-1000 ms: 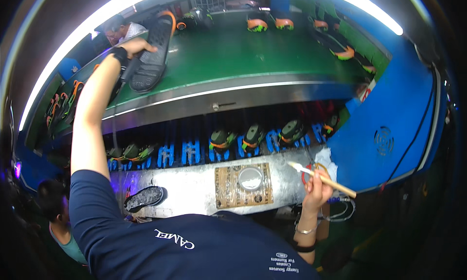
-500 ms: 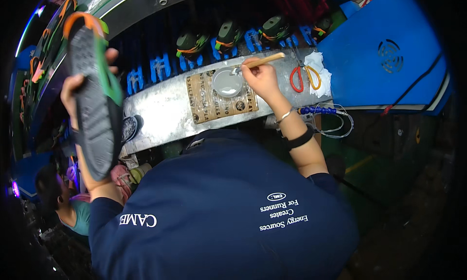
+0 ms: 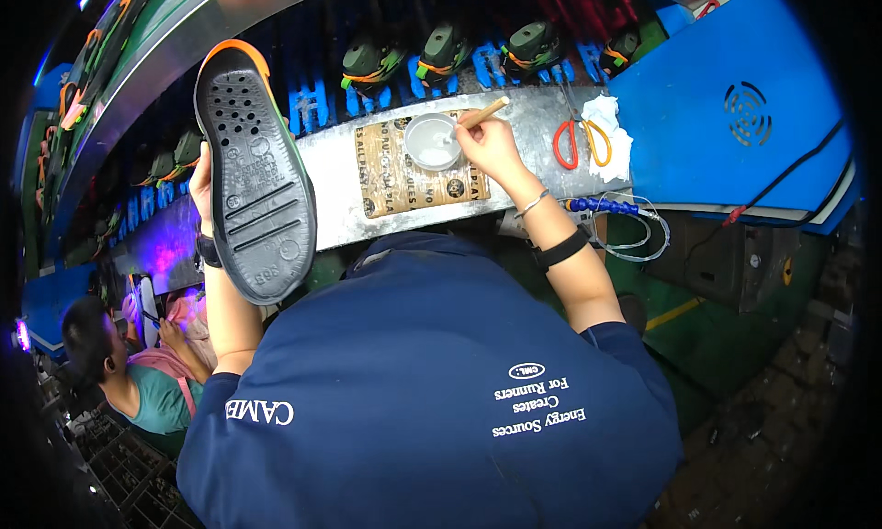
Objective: The recorder applies a substance to the edges of shoe soles using a brush and places the shoes on a conveyor belt.
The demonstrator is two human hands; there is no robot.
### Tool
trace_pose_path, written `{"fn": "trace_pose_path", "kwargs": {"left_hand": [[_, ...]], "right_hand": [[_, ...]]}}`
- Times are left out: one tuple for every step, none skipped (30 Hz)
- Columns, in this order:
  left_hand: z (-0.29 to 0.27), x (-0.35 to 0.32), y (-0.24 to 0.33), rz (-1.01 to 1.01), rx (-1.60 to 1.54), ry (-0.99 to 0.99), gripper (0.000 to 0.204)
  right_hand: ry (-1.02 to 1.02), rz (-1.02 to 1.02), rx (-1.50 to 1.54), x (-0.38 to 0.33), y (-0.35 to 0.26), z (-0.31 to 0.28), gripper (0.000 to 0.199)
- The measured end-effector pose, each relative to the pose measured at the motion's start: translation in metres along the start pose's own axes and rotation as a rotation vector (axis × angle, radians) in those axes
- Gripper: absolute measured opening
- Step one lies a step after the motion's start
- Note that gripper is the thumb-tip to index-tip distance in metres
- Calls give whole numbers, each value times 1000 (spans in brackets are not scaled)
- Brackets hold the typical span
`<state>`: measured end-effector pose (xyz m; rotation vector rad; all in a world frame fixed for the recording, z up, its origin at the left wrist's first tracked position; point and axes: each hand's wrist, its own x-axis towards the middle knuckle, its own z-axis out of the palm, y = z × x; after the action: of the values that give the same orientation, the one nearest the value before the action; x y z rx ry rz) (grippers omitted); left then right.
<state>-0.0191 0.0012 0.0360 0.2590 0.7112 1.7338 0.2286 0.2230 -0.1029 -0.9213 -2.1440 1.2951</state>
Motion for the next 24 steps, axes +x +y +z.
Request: {"fn": "trace_pose_path", "kwargs": {"left_hand": [[3, 0, 1, 4, -3, -32, 46], [8, 0, 1, -71, -16, -19, 49], [15, -2, 0, -146, -71, -70, 44], [22, -5, -2, -177, -84, -59, 44], [30, -8, -4, -193, -91, -63, 44], [38, -12, -8, -211, -94, -67, 44], [45, -14, -11, -215, -88, -60, 44], [51, -15, -14, -215, -73, -49, 44], [55, -13, -16, -209, -60, -27, 43], [59, -13, -18, -206, -44, -7, 43], [61, -11, -20, -201, -35, 10, 43], [62, -10, -21, -201, -22, 24, 43], [63, -10, -23, -202, -14, 39, 43], [63, -10, -23, -199, -2, 49, 43], [63, -11, -24, -198, 9, 57, 43], [63, -12, -24, -197, 16, 66, 43], [63, -14, -25, -197, 21, 73, 42], [63, -15, -25, -198, 23, 79, 42], [64, -16, -25, -198, 29, 86, 42], [65, -17, -25, -197, 31, 92, 42], [65, -18, -25, -199, 32, 98, 42], [66, -18, -25, -200, 36, 101, 42], [67, -19, -25, -203, 34, 107, 42], [68, -20, -25, -207, 36, 111, 41]], "right_hand": [[-14, -60, 20, -2, -2, -2, 12], [-41, -7, -11, -4, -5, -2, 12], [-23, 10, 44, -4, -10, -5, 11], [-7, 25, 98, -5, -17, -8, 11], [16, 118, 111, -3, -26, -11, 11], [102, 20, 269, 0, -36, -12, 10], [91, -68, 391, 2, -49, -19, 10], [85, -99, 498, 3, -62, -30, 11], [72, -117, 606, 4, -76, -40, 12], [91, -179, 631, 5, -89, -45, 13], [90, -249, 653, 7, -103, -47, 14], [92, -263, 628, 7, -115, -49, 12], [109, -297, 591, 6, -124, -46, 12], [109, -334, 555, 7, -133, -42, 11], [94, -364, 524, 7, -138, -39, 11], [73, -348, 524, 7, -142, -37, 10], [63, -356, 518, 8, -144, -36, 10], [53, -363, 512, 10, -145, -34, 10], [44, -359, 521, 11, -145, -32, 11], [47, -405, 495, 13, -145, -31, 11], [51, -440, 483, 14, -145, -31, 11], [51, -486, 492, 15, -144, -30, 12], [42, -479, 469, 16, -144, -31, 11], [29, -486, 465, 18, -144, -32, 11]]}}
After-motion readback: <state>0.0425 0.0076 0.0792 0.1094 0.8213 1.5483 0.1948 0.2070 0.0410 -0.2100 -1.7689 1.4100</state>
